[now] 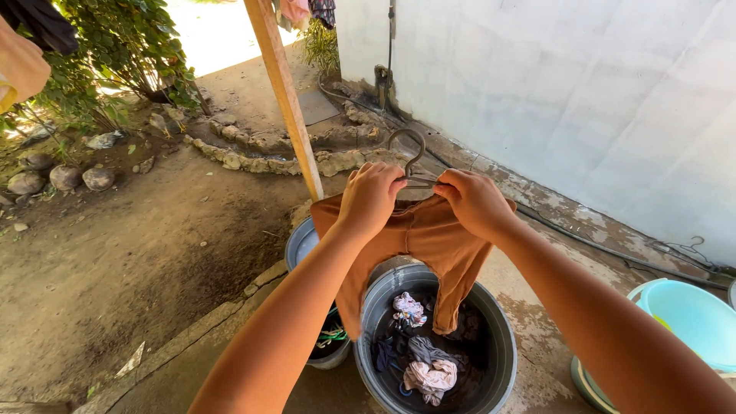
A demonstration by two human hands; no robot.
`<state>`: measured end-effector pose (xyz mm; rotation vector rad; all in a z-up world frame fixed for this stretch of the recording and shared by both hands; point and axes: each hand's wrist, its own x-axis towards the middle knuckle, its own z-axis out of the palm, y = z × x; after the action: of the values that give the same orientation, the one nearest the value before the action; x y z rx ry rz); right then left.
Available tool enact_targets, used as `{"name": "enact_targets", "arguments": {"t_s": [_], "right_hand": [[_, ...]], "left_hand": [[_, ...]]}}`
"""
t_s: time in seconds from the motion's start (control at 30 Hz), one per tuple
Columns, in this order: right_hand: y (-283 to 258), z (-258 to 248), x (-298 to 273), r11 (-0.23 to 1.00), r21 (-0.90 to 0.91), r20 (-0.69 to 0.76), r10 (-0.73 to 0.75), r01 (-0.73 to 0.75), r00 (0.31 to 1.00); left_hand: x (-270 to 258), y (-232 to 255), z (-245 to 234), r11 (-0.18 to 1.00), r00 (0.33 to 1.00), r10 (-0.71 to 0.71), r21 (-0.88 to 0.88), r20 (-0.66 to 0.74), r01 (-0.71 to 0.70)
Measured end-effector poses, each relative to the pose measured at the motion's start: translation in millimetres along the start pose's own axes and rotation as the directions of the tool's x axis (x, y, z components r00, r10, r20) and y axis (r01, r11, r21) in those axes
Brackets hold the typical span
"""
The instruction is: The person washes clothes in basins of water and hangs them up on hangers in an outdoor utility area.
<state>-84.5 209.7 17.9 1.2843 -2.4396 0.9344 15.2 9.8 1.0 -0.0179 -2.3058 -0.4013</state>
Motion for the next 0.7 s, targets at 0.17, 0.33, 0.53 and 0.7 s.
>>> {"name": "enact_targets", "arguments": {"t_s": [0.17, 0.33, 0.53, 0.7], "right_hand": [[-0.9, -12.6, -2.4, 1.0, 0.02, -0.087, -0.018, 0.019, 0.996], [11.9, -3.5, 1.1, 0.987, -0.023, 0.121, 0.158, -0.156, 0.98], [11.9, -3.2, 0.2, 0.983, -0.043, 0.13, 0.183, -0.179, 0.975], [9.5, -9.7, -1.3, 0.985, -0.11, 0.101, 0.147, -0.135, 0.984]], "left_hand": [[1.3, 5.1, -4.4, 0.998, 0.999, -0.009, -0.059, -0.046, 0.006], [1.0, 3.6, -8.2, 0.997, 0.999, -0.047, -0.059, -0.016, 0.046], [3.3, 3.9, -14.4, 0.996, 0.998, -0.06, -0.066, -0.024, 0.058], [6.3, 8.0, -19.5, 0.995, 0.998, -0.057, -0.086, -0.019, 0.055]]}}
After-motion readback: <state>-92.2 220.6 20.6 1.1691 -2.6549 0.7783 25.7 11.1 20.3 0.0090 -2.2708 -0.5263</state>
